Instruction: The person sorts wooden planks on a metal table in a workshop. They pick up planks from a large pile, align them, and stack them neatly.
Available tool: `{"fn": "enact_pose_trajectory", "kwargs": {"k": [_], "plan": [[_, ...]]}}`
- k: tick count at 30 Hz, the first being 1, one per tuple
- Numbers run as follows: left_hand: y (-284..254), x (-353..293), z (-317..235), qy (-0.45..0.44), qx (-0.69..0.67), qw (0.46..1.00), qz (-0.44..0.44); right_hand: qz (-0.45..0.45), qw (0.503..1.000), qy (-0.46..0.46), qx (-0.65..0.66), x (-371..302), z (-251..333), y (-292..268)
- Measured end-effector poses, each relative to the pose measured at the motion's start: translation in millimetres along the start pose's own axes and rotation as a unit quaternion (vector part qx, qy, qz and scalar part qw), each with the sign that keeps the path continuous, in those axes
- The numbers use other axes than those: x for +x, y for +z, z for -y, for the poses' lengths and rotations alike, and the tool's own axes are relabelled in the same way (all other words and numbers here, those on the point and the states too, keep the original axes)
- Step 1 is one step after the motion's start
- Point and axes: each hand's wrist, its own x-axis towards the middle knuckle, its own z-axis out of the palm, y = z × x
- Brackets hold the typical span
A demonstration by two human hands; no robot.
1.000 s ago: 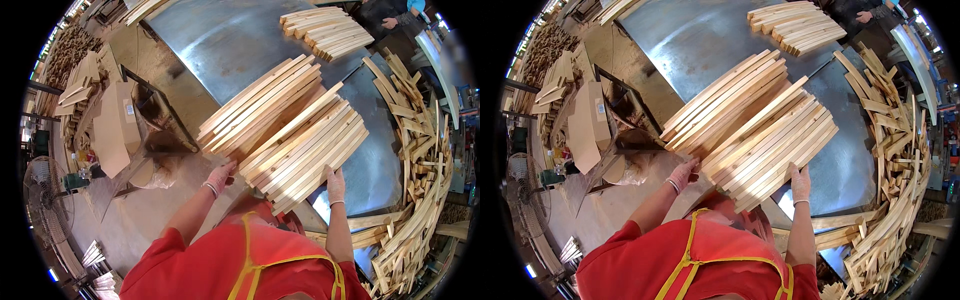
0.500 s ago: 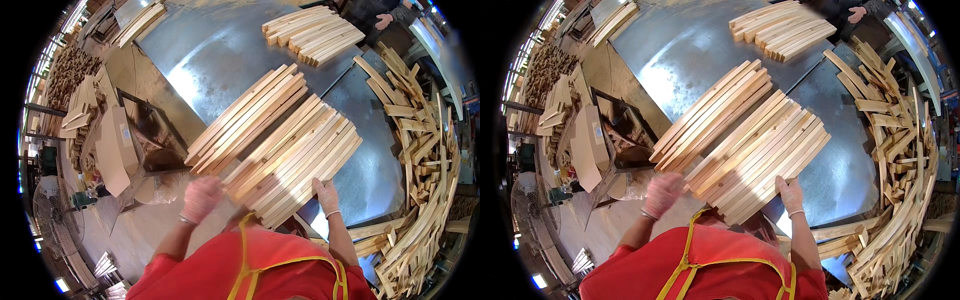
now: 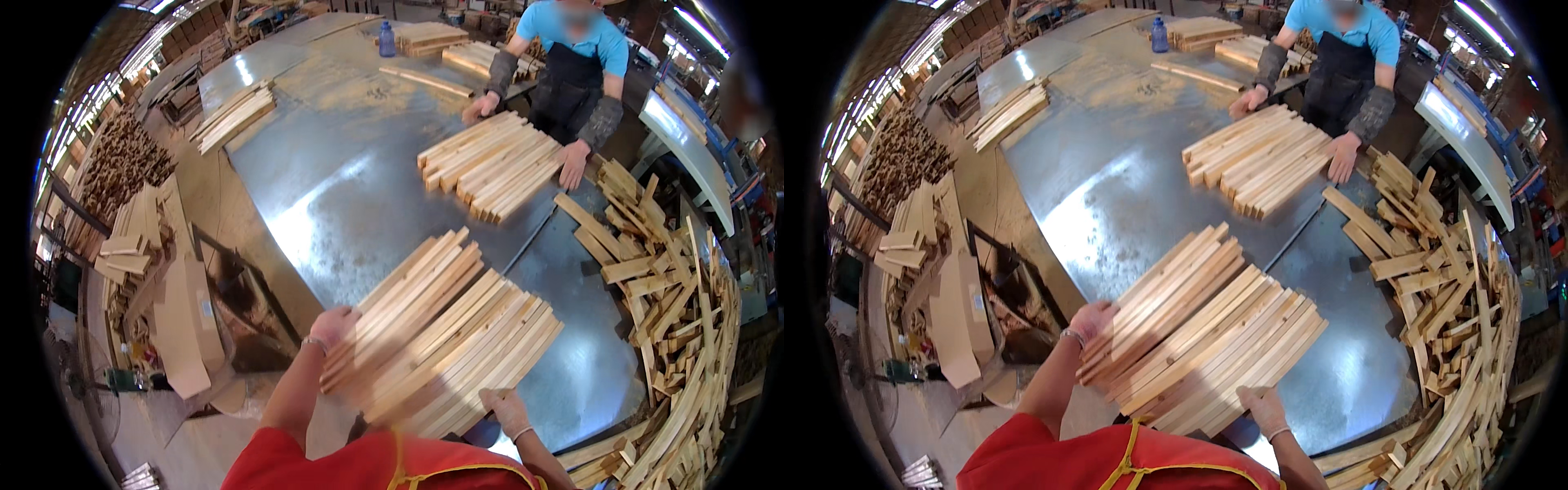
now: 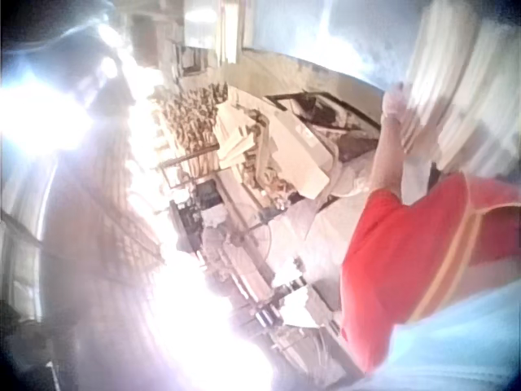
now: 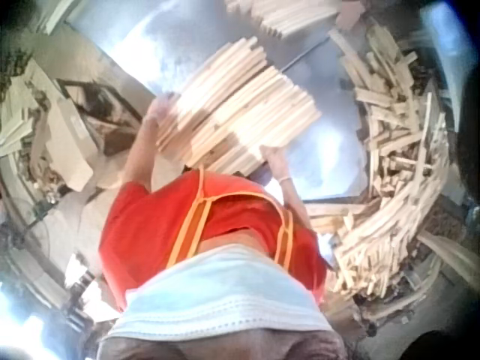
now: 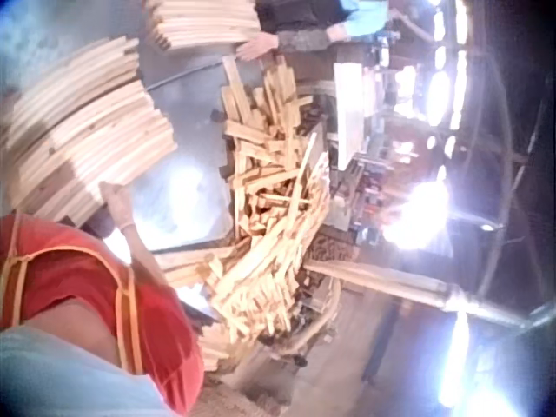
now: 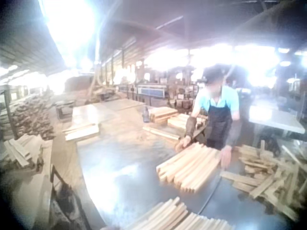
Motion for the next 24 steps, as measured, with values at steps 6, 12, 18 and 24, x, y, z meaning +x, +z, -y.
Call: {"fn": "enact_pose_trajectory", "kwargs": {"k": [6,12,18,24], "plan": [[-53.7,56.4,-10.8,0.043,0.017,0.999,0.000,0.074,0.995,-0.067,0.032,-5.0,106.3,43.1],[-154.3,221.1,140.3,0.004,-0.277,0.959,0.066,0.013,0.869,-0.444,-0.219,130.2,115.7,164.5],[-240.7,269.3,105.8,-0.024,-0.182,0.982,-0.045,0.133,0.986,-0.073,0.069,90.1,237.9,210.6],[-184.6,211.9,-35.4,0.211,-0.094,0.922,-0.310,-0.184,0.948,-0.255,0.041,71.8,110.4,99.1]]}}
